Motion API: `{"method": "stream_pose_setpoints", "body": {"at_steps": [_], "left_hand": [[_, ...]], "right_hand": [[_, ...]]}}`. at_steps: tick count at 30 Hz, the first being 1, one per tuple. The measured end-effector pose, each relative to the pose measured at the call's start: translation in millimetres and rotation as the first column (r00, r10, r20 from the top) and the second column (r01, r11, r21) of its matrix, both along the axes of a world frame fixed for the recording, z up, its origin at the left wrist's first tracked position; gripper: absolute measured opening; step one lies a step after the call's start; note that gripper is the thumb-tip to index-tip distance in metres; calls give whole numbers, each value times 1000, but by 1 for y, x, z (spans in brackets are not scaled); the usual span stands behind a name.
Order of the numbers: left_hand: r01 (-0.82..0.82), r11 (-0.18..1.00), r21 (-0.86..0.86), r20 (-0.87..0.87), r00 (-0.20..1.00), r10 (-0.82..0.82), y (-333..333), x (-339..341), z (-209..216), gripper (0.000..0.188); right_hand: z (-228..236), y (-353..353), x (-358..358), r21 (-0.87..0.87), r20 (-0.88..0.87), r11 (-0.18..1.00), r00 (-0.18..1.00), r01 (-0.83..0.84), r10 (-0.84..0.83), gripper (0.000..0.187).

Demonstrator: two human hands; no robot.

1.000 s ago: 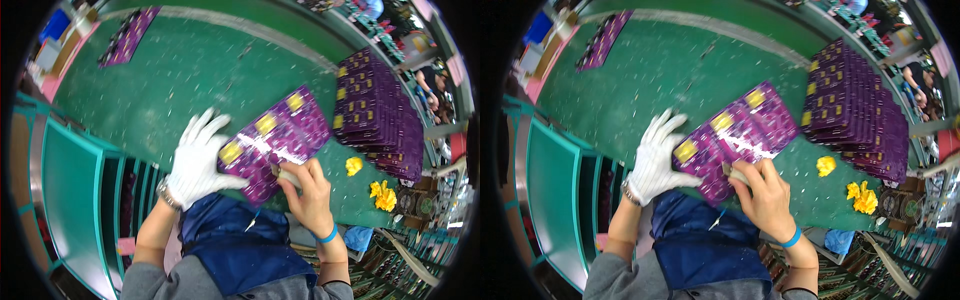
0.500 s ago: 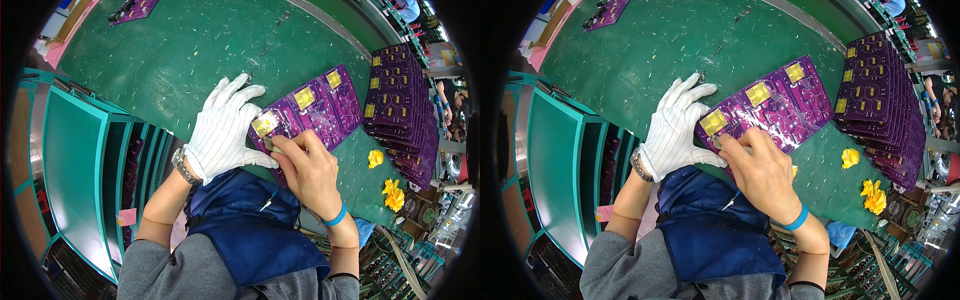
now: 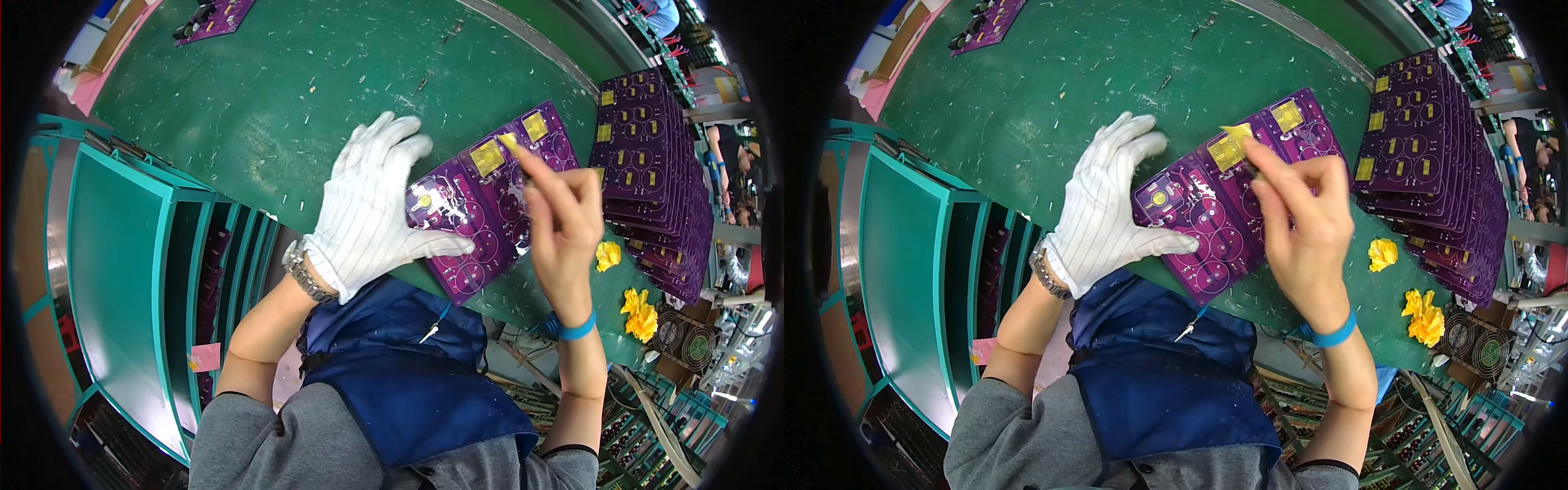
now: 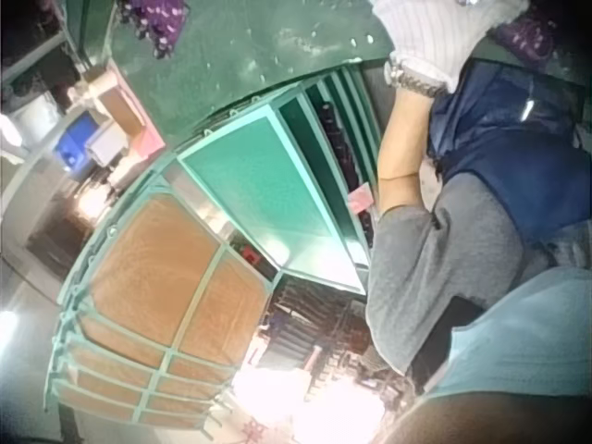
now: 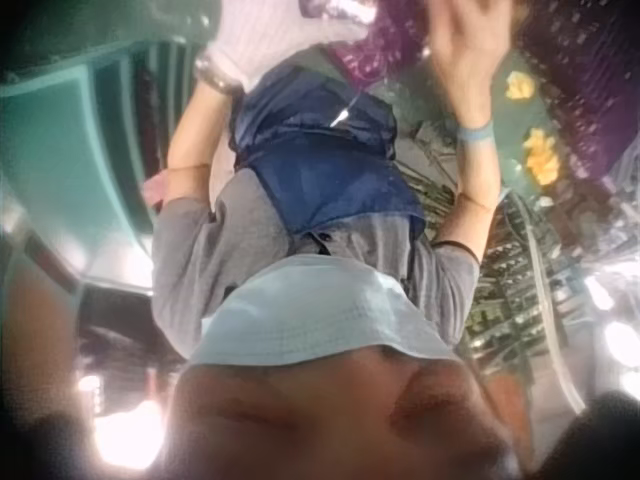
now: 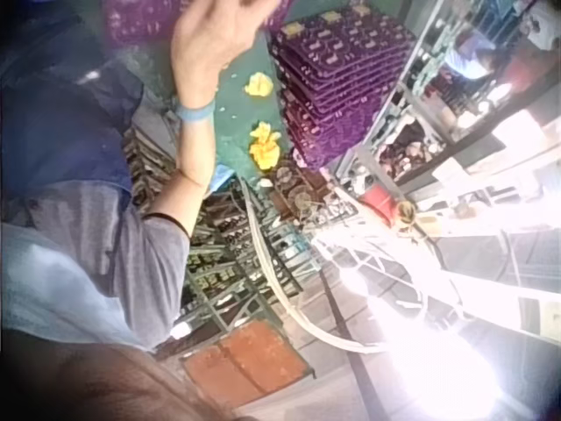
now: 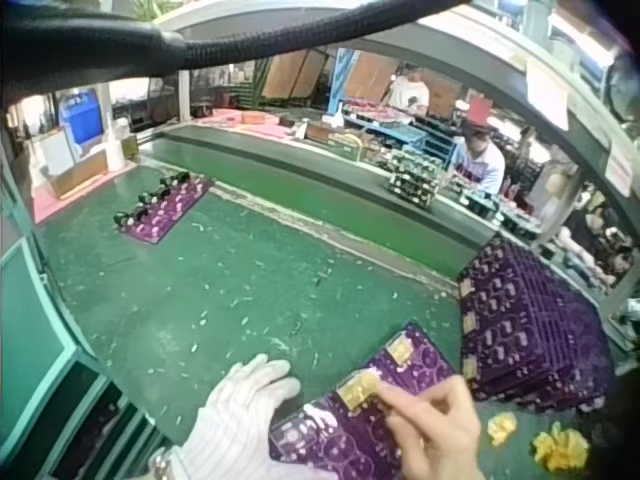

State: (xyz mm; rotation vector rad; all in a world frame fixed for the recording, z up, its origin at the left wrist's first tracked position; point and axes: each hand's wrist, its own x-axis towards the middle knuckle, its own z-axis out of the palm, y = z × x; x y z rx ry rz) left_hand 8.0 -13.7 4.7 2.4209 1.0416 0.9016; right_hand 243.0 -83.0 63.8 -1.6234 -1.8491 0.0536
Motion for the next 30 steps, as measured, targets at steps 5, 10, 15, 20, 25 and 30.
{"method": "stream_pose_setpoints", "body": {"at_steps": [5, 10, 15, 20, 25, 30], "left_hand": [[-35, 999, 21, -73, 997, 37, -3, 24, -5, 88], [-14, 1000, 21, -93, 996, 15, -1, 22, -7, 77], [-9, 1000, 29, -85, 996, 11, 0, 25, -8, 73], [-17, 1000, 8, -75, 997, 18, -1, 28, -5, 73], [-4, 1000, 13, -91, 996, 5, 1, 25, -5, 74], [-14, 1000, 4, -98, 995, 14, 0, 26, -1, 74]], "right_hand": [[-8, -2, -2, -275, 135, 961, 990, 9, 29, 38], [-9, 0, -3, -272, 133, 962, 990, -11, 49, 39], [-22, 5, 3, -148, -18, 989, 1000, -4, 1, 34], [-9, 16, 39, 1, -303, 993, 946, 119, -114, 32], [-24, 29, 58, 95, 105, 984, 982, 150, -160, 33], [-16, 21, 53, -207, 190, 962, 972, 178, -139, 32]]}}
